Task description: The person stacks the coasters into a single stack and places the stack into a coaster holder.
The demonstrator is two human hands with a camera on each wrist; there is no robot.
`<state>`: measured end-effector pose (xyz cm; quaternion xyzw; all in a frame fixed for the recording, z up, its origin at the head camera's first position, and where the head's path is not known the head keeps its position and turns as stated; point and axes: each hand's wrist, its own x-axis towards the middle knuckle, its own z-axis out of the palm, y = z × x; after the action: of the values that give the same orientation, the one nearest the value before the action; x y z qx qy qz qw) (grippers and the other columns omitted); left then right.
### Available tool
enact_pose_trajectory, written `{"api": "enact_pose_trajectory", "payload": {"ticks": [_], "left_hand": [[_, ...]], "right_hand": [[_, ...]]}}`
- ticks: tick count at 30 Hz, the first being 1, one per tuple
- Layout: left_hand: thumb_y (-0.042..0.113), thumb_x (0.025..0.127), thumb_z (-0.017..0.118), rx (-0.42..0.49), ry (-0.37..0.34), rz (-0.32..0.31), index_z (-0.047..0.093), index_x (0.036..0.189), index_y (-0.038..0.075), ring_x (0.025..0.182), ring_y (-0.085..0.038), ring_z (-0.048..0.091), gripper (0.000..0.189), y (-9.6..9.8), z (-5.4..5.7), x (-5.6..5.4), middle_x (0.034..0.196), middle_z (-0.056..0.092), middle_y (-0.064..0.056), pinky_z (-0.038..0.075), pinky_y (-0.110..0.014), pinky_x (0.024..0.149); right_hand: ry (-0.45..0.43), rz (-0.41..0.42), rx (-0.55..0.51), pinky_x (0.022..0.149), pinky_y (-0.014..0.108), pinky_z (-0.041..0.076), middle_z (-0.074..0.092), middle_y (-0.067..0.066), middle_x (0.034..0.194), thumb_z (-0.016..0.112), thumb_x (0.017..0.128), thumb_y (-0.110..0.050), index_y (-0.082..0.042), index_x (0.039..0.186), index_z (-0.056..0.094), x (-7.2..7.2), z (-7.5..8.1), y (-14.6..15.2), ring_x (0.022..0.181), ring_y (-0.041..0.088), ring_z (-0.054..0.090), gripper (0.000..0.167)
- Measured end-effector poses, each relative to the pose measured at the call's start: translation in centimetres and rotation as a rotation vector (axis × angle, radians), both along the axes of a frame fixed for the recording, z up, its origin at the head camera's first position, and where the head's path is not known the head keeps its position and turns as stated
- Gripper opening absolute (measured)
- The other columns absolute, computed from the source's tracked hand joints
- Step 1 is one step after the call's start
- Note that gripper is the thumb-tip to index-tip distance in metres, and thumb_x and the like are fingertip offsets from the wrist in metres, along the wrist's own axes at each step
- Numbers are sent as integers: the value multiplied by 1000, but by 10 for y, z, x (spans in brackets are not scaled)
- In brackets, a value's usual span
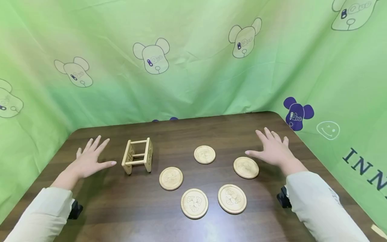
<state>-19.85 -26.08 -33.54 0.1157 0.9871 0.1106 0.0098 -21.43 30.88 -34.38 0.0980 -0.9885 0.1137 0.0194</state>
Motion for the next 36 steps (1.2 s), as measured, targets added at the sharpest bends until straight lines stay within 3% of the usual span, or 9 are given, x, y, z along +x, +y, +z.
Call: {"api": "enact_pose_trajectory", "payload": {"ticks": [7,18,36], "left_hand": [[67,72,47,2,7,-34,11,140,13,125,-41,-6,94,8,2,-2,142,-3,-18,-2,-66,85],[64,73,49,12,-15,-65,11,140,14,126,-39,-1,92,20,-1,-5,142,-2,-17,5,-64,87],[66,72,47,31,-38,-112,14,140,16,127,-37,2,90,36,-18,-14,143,2,-15,7,-62,88]], "right_hand": [[-7,56,-9,84,66,0,11,34,134,51,72,-63,2,135,19,-6,0,-20,118,50,12,96],[-38,137,-65,88,63,4,13,33,134,52,71,-62,2,134,22,-13,-15,-52,118,50,14,95],[-49,257,-124,91,57,13,21,32,132,59,74,-51,4,132,28,-22,-30,-90,117,49,22,86]]}}
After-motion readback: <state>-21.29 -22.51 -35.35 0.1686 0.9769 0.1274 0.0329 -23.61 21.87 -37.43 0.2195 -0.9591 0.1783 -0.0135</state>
